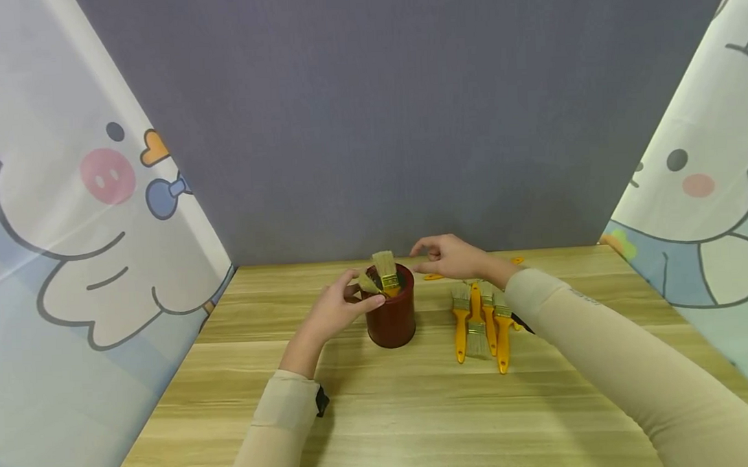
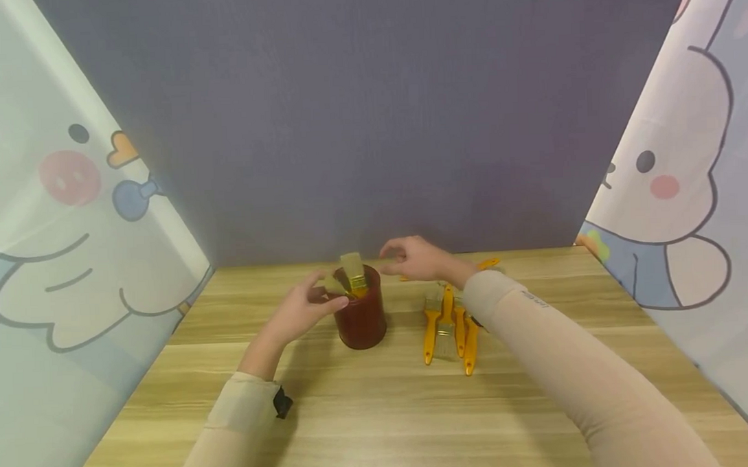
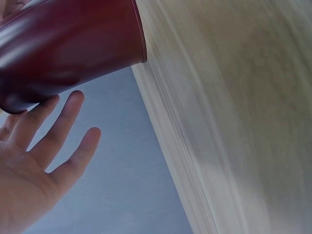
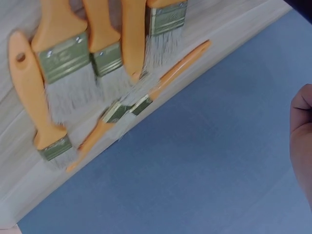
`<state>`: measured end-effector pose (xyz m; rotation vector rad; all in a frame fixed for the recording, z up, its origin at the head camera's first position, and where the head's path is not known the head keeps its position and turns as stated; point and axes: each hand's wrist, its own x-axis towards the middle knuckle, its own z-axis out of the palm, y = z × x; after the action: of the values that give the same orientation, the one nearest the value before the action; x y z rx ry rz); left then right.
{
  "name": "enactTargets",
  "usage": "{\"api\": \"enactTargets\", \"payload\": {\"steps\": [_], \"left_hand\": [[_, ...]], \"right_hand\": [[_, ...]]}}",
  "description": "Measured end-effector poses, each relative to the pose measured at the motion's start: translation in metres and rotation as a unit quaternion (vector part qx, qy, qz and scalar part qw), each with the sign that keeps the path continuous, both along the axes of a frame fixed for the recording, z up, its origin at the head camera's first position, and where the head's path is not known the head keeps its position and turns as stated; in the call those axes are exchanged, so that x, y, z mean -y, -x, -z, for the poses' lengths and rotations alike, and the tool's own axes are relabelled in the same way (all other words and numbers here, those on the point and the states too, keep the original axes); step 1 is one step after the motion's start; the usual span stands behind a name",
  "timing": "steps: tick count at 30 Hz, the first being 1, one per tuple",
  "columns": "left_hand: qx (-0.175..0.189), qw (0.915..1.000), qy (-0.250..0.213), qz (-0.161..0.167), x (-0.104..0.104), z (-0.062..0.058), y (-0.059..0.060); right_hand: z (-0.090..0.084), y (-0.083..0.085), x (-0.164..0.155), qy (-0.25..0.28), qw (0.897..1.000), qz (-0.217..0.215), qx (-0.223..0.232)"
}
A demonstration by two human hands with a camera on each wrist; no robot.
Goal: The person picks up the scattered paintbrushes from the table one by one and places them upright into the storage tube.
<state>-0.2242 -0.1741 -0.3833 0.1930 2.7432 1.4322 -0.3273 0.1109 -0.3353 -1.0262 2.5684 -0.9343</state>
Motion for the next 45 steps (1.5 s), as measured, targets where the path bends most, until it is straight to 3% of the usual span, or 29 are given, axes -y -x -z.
{"api": "enactTargets", "payload": {"steps": [10, 25, 40, 45], "left_hand": [[0.009, 0.9998, -0.014, -0.004, 0.001, 0.002, 0.000], [0.003, 0.9991, -0.040, 0.012, -0.001, -0.002, 0.002], [0.014, 0.9989, -0.044, 0.003, 0.000, 0.002, 0.001], [0.014, 0.9989, -0.044, -0.001, 0.000, 0.005, -0.001]], "right_hand": [[0.007, 0.013, -0.029, -0.026, 0.999, 0.019, 0.005], [0.036, 0.025, -0.066, -0.094, 0.994, 0.050, 0.023], [0.050, 0.027, -0.074, -0.065, 0.994, 0.077, 0.044], [0.068, 0.027, -0.082, -0.059, 0.991, 0.095, 0.076]]}}
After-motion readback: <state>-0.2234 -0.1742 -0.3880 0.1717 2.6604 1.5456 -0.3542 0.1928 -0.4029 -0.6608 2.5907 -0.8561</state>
